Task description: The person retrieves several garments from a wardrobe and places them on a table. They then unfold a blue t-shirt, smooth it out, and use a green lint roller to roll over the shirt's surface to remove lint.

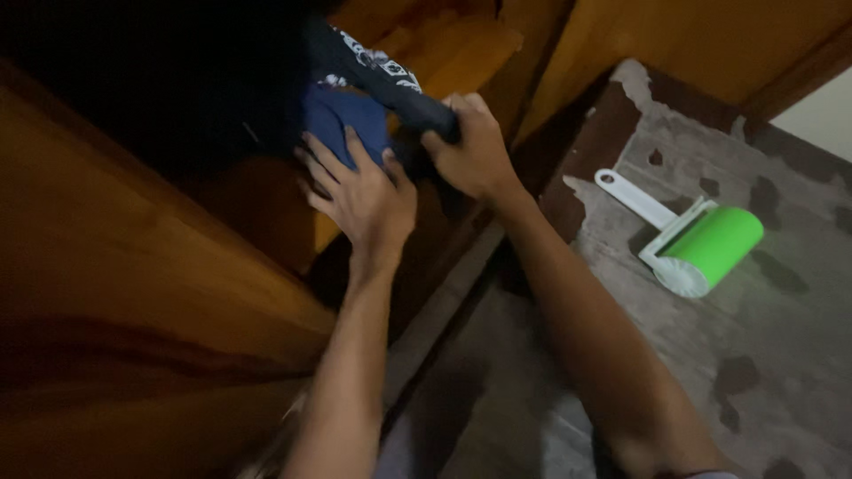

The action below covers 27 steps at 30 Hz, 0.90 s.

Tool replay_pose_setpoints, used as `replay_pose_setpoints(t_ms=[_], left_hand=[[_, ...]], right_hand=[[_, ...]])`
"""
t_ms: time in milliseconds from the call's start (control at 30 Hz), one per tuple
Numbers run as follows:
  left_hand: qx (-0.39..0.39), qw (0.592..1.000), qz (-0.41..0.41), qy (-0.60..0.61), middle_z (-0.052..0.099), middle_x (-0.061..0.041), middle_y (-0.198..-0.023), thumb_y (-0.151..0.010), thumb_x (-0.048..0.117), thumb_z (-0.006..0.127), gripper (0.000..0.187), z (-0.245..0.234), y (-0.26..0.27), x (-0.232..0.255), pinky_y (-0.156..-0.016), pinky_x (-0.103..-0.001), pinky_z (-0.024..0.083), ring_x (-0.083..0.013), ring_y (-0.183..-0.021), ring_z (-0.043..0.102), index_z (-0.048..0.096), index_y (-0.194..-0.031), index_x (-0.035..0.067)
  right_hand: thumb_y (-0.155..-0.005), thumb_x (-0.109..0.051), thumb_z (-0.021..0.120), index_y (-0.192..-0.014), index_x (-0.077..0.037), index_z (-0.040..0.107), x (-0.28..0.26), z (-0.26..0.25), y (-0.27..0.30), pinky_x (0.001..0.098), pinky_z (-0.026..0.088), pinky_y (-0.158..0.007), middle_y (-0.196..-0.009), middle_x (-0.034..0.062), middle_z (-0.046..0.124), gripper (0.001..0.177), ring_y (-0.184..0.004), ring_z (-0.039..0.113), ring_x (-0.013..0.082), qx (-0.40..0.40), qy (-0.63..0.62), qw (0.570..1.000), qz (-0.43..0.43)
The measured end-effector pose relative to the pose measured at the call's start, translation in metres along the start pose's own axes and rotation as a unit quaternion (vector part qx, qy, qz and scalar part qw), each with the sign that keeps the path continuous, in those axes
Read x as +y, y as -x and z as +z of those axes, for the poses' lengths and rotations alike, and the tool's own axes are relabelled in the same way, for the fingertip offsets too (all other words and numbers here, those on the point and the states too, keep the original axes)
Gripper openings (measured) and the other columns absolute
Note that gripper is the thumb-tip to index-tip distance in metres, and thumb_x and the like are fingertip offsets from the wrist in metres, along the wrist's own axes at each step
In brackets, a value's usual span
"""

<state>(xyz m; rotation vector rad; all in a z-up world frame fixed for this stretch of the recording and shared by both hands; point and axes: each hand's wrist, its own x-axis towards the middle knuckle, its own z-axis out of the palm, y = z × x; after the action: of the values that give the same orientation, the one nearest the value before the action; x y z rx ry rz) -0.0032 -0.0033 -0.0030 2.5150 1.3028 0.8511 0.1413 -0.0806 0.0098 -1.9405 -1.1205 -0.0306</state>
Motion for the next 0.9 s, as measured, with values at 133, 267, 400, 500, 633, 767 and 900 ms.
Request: replay_pose_setpoints(t_ms=[133, 267, 400, 500, 633, 767, 900], left_hand=[[-0.025, 0.999, -0.019, 0.036, 0.007, -0.037, -0.160, -0.098, 0.033, 0.059, 0.070, -0.003, -0.010, 0.006, -0.107, -0.072, 0.016, -0.0519, -0.145, 0.010, 0.033, -0.153, -0.002], [-0.048, 0.998, -0.030, 0.024, 0.007, -0.035, -0.164, -0.097, 0.035, 0.060, 0.075, 0.002, -0.008, -0.002, -0.111, -0.068, 0.019, -0.0494, -0.147, 0.014, 0.032, -0.155, -0.004], [-0.044, 0.998, -0.034, 0.004, 0.008, -0.032, -0.164, -0.096, 0.041, 0.058, 0.076, 0.014, -0.014, -0.007, -0.110, -0.070, 0.019, -0.0488, -0.147, 0.015, 0.032, -0.157, 0.002], [-0.043, 0.999, -0.018, 0.006, 0.006, -0.036, -0.163, -0.100, 0.041, 0.055, 0.075, 0.022, -0.016, -0.013, -0.109, -0.071, 0.018, -0.0515, -0.146, 0.014, 0.031, -0.158, 0.001], [-0.075, 0.997, -0.015, 0.024, 0.007, -0.035, -0.165, -0.103, 0.043, 0.051, 0.075, 0.015, -0.021, -0.017, -0.114, -0.073, 0.014, -0.0530, -0.148, 0.014, 0.029, -0.161, 0.001], [-0.035, 0.997, 0.021, 0.058, 0.001, -0.047, -0.156, -0.104, 0.047, 0.050, 0.085, -0.009, -0.011, 0.007, -0.105, -0.076, 0.010, -0.0624, -0.138, 0.009, 0.020, -0.160, -0.009], [-0.137, 0.957, 0.174, 0.186, 0.007, -0.044, -0.162, -0.117, 0.046, 0.040, 0.069, -0.050, 0.056, 0.066, -0.111, -0.074, 0.005, -0.0601, -0.147, 0.013, 0.032, -0.155, -0.012]], right_hand=[[-0.080, -0.013, 0.056, -0.128, -0.006, 0.061, -0.025, -0.041, 0.023, 0.0390, 0.047, -0.099, -0.119, 0.0070, 0.063, 0.049, -0.109, 0.060, 0.0258, -0.027, -0.420, 0.907, 0.011], [-0.077, -0.014, 0.061, -0.113, -0.001, 0.066, -0.043, -0.077, 0.043, 0.0405, 0.052, -0.099, -0.109, 0.0111, 0.067, 0.039, -0.104, 0.063, 0.0268, 0.044, -0.723, 0.680, 0.113], [-0.074, -0.016, 0.059, -0.106, 0.000, 0.068, -0.049, -0.128, 0.071, 0.0425, 0.055, -0.100, -0.105, 0.0122, 0.069, 0.036, -0.102, 0.067, 0.0291, 0.162, -0.727, 0.659, 0.099], [-0.093, -0.019, 0.061, -0.111, -0.003, 0.067, -0.041, -0.166, 0.089, 0.0395, 0.052, -0.102, -0.112, 0.0091, 0.068, 0.025, -0.107, 0.065, 0.0266, 0.190, -0.730, 0.656, 0.027], [-0.102, -0.024, 0.057, -0.111, -0.003, 0.065, -0.020, -0.215, 0.134, 0.0369, 0.051, -0.098, -0.110, 0.0087, 0.067, 0.025, -0.103, 0.064, 0.0239, 0.194, -0.707, 0.679, -0.035], [-0.103, -0.025, 0.059, -0.115, -0.002, 0.065, -0.015, -0.249, 0.183, 0.0369, 0.052, -0.099, -0.112, 0.0095, 0.067, 0.027, -0.104, 0.064, 0.0236, 0.232, -0.653, 0.721, -0.014], [-0.105, -0.027, 0.061, -0.119, -0.002, 0.065, -0.028, -0.274, 0.232, 0.0369, 0.052, -0.099, -0.114, 0.0103, 0.067, 0.029, -0.105, 0.065, 0.0232, 0.258, -0.609, 0.749, 0.041]])
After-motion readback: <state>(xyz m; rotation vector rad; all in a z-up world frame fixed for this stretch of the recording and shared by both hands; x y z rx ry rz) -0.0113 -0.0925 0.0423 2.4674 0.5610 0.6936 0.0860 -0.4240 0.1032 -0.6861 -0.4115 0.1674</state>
